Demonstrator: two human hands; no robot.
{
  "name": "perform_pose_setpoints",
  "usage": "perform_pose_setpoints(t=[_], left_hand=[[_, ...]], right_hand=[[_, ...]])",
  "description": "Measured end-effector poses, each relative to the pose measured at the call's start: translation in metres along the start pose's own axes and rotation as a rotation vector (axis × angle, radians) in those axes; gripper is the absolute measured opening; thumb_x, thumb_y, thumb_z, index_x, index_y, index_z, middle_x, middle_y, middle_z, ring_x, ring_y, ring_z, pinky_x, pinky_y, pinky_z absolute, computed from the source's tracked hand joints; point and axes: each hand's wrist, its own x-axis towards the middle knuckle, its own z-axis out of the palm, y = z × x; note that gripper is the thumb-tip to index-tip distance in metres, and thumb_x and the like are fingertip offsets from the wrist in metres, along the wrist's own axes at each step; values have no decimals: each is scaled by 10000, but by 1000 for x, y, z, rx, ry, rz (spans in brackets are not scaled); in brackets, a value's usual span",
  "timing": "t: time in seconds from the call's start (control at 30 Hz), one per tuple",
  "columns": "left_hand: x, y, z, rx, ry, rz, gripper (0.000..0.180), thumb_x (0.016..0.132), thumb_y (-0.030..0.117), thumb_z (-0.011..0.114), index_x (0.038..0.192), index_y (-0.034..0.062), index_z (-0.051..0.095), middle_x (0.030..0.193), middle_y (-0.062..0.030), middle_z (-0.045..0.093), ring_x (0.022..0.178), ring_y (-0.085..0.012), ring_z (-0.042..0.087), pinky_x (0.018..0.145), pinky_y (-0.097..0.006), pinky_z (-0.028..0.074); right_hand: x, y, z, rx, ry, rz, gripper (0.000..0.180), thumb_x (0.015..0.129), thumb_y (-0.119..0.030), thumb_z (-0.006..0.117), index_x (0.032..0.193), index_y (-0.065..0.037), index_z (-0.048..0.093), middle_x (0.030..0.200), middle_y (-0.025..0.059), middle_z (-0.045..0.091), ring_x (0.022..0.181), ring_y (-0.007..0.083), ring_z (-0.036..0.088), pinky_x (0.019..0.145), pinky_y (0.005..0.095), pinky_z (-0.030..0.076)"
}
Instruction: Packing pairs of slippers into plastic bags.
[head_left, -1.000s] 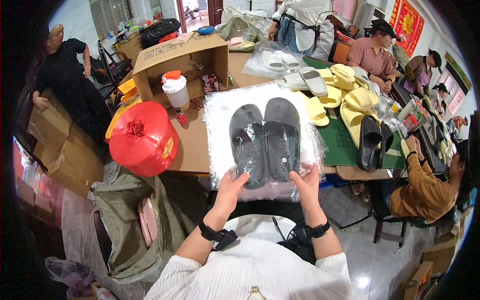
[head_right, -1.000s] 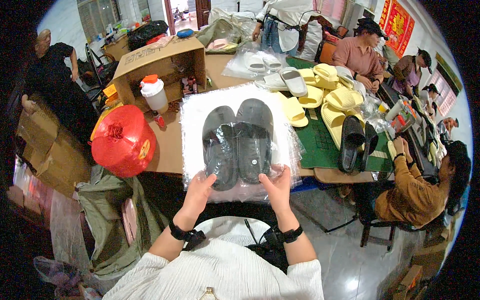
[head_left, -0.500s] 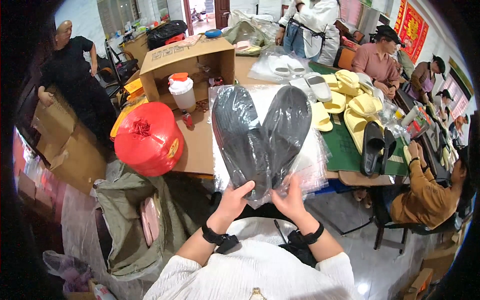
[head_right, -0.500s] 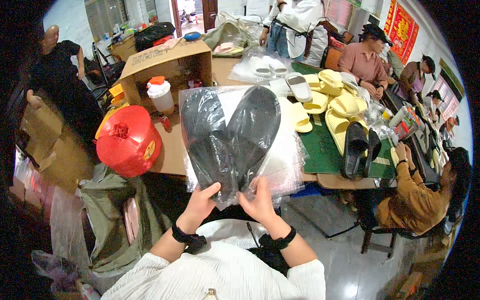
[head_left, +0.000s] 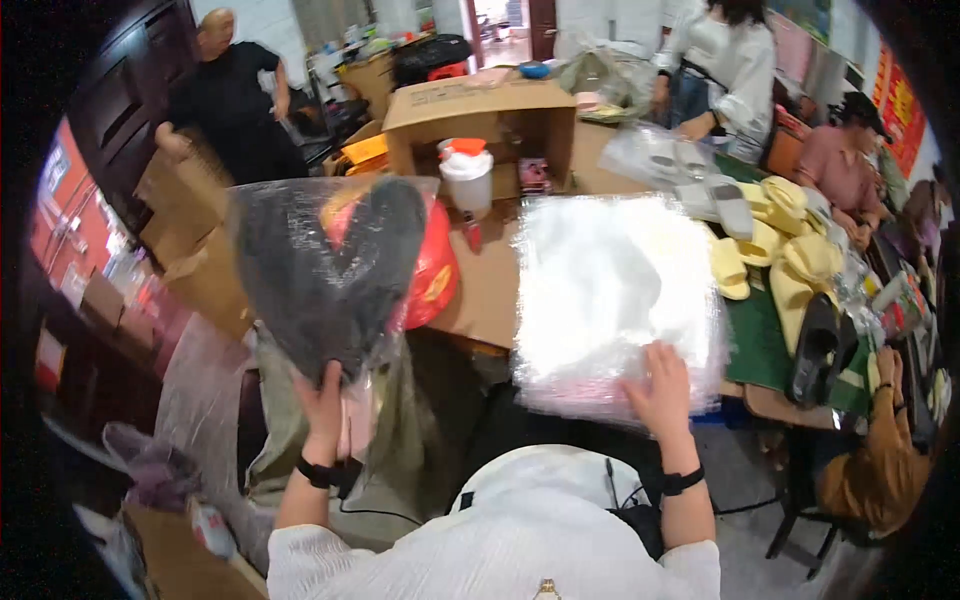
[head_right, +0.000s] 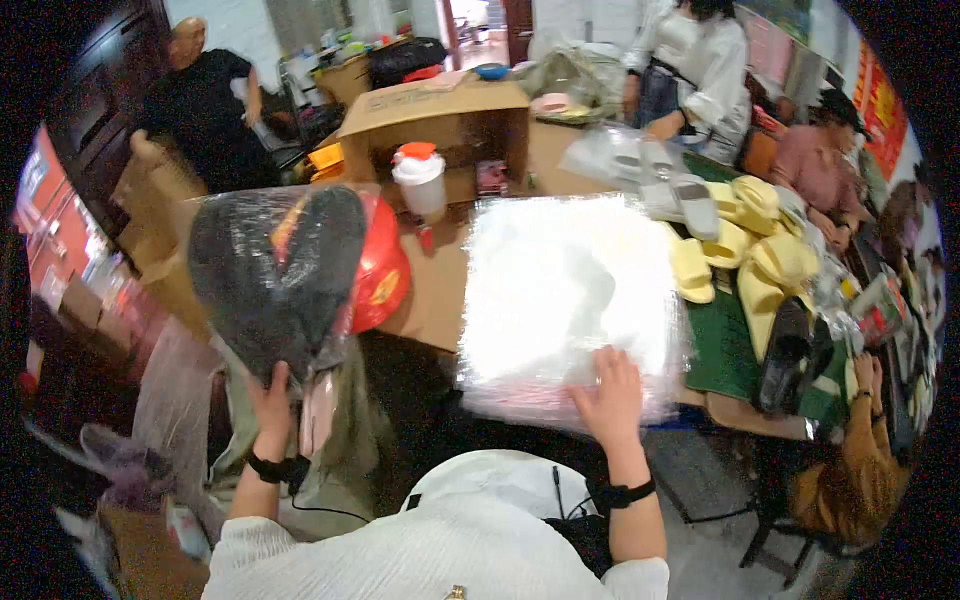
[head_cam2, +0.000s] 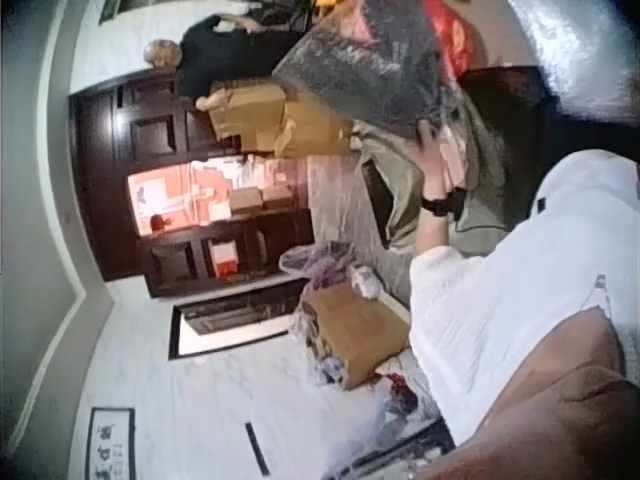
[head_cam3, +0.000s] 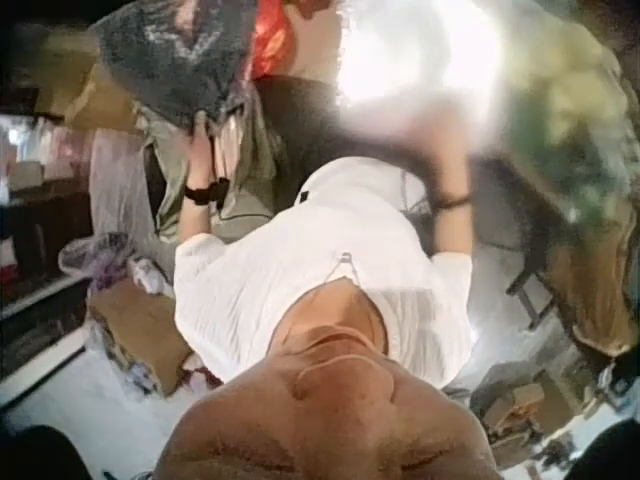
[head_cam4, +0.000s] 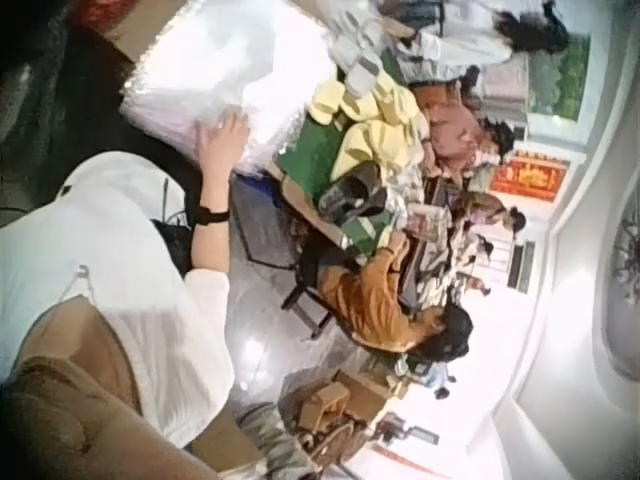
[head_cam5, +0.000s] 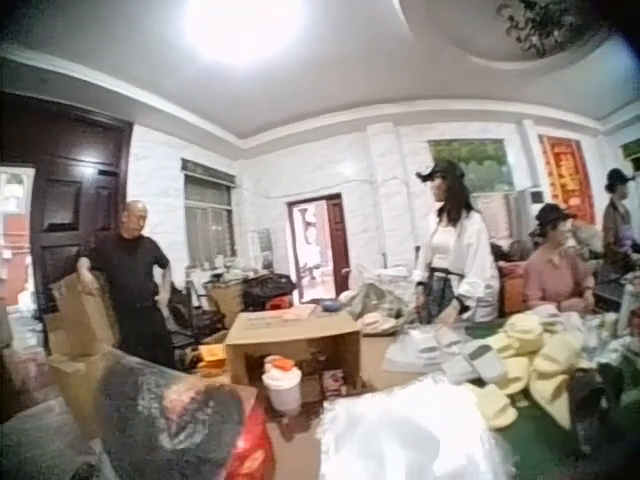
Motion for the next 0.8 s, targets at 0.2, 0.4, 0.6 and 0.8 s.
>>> perform_pose_setpoints(t=[0.2, 0.4, 0.6, 0.8], left_hand=[[-39, -45, -91, 265, 379, 76, 649, 945, 163, 672, 1455, -42, 326, 1421, -154, 467, 1238, -238, 467, 1072, -336, 337], [-104, -101, -126, 320, 26, -557, 610, 858, 34, 684, 1401, -17, 412, 1299, -137, 580, 1155, -227, 555, 1002, -341, 428], [-69, -93, -163, 150, -349, -1105, 510, 859, 111, 749, 1282, -34, 502, 1151, -99, 658, 974, -227, 633, 881, -365, 495], [-139, -243, -270, 521, -545, -1260, 484, 868, 397, 662, 1176, 24, 676, 1158, -75, 686, 1018, -250, 621, 907, -416, 460]], right_hand=[[-2, 5, 3, -31, 43, -24, 640, 823, -318, 739, 1344, -21, 516, 1415, 211, 485, 1349, 404, 406, 1122, 521, 291], [5, 2, 5, -55, 37, -40, 618, 841, -307, 714, 1352, -31, 505, 1416, 186, 489, 1340, 403, 412, 1124, 504, 293], [1, 0, 8, -82, 58, -25, 598, 847, -279, 708, 1354, -33, 507, 1396, 193, 503, 1313, 397, 433, 1105, 475, 319], [8, -5, 6, -64, 52, -50, 576, 857, -267, 700, 1346, -30, 509, 1376, 196, 513, 1293, 402, 452, 1092, 472, 336]])
